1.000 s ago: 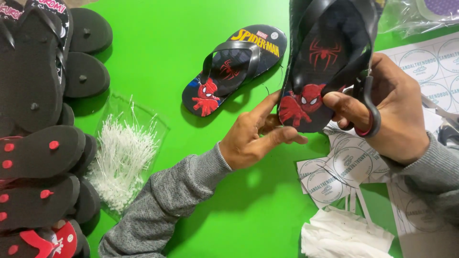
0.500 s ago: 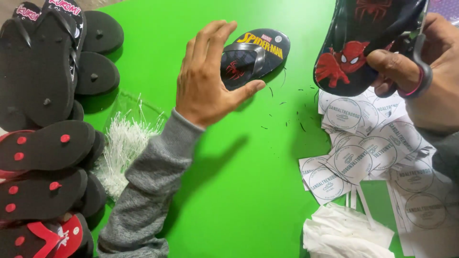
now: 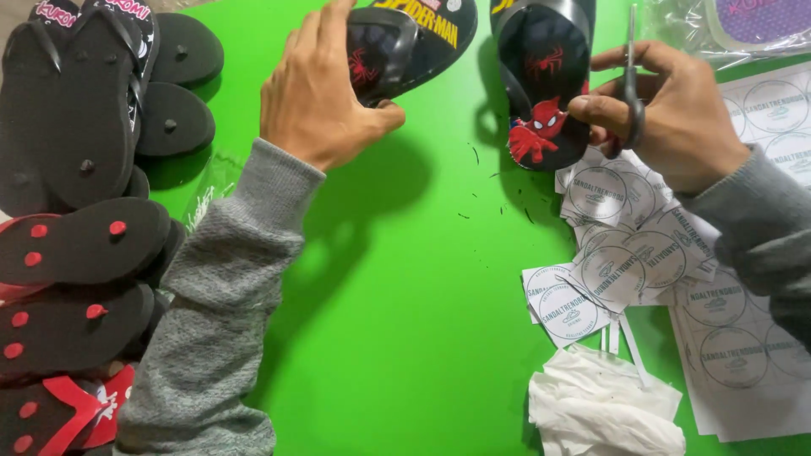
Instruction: Trimming excess material from the edges of flip-flop soles using scissors
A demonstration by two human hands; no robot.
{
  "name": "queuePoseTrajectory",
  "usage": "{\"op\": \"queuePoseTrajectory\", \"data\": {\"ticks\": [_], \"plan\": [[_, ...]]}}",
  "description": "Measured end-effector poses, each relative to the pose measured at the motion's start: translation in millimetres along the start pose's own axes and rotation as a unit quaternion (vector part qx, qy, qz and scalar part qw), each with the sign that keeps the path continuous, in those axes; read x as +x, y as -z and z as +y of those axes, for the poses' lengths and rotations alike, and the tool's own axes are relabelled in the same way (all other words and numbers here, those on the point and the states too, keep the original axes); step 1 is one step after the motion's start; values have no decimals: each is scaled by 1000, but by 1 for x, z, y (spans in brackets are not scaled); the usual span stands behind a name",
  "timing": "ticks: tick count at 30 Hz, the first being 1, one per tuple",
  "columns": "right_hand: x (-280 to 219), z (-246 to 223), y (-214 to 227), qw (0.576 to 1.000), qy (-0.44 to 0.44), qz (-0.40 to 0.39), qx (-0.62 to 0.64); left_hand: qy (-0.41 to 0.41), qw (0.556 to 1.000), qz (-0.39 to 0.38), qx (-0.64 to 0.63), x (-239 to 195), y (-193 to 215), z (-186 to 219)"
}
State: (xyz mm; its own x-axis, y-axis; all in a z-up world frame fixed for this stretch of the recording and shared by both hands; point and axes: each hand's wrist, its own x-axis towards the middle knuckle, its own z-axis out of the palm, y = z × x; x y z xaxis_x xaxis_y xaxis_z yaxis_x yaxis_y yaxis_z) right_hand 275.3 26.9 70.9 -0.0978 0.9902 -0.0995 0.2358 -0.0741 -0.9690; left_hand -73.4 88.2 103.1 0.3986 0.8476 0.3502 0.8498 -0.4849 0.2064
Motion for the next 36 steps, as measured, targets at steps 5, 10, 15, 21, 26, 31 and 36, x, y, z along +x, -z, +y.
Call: {"op": "queuePoseTrajectory", "data": {"ticks": [5,10,15,21,26,31,36], "plan": [[5,-17,-38,999,16,-27,-32,26,997,73,-30,-9,17,10],[-6,-43,-67,995,-15,-92,-19,16,994,96,-56,-17,4,12],[-26,-44,-52,963,205,-66,-162,-24,994,93,-48,-31,-11,21],[-67,-46,-26,958,206,0,-200,-85,988,127,-4,-39,-31,52],[-105,-43,-30,940,233,-16,-250,-139,982,126,-26,-43,-39,75],[-102,-14,-14,857,360,100,-354,-194,973,118,-48,-54,-38,86],[-83,7,-4,773,488,55,-403,-209,970,11,-121,-54,-22,91]]}}
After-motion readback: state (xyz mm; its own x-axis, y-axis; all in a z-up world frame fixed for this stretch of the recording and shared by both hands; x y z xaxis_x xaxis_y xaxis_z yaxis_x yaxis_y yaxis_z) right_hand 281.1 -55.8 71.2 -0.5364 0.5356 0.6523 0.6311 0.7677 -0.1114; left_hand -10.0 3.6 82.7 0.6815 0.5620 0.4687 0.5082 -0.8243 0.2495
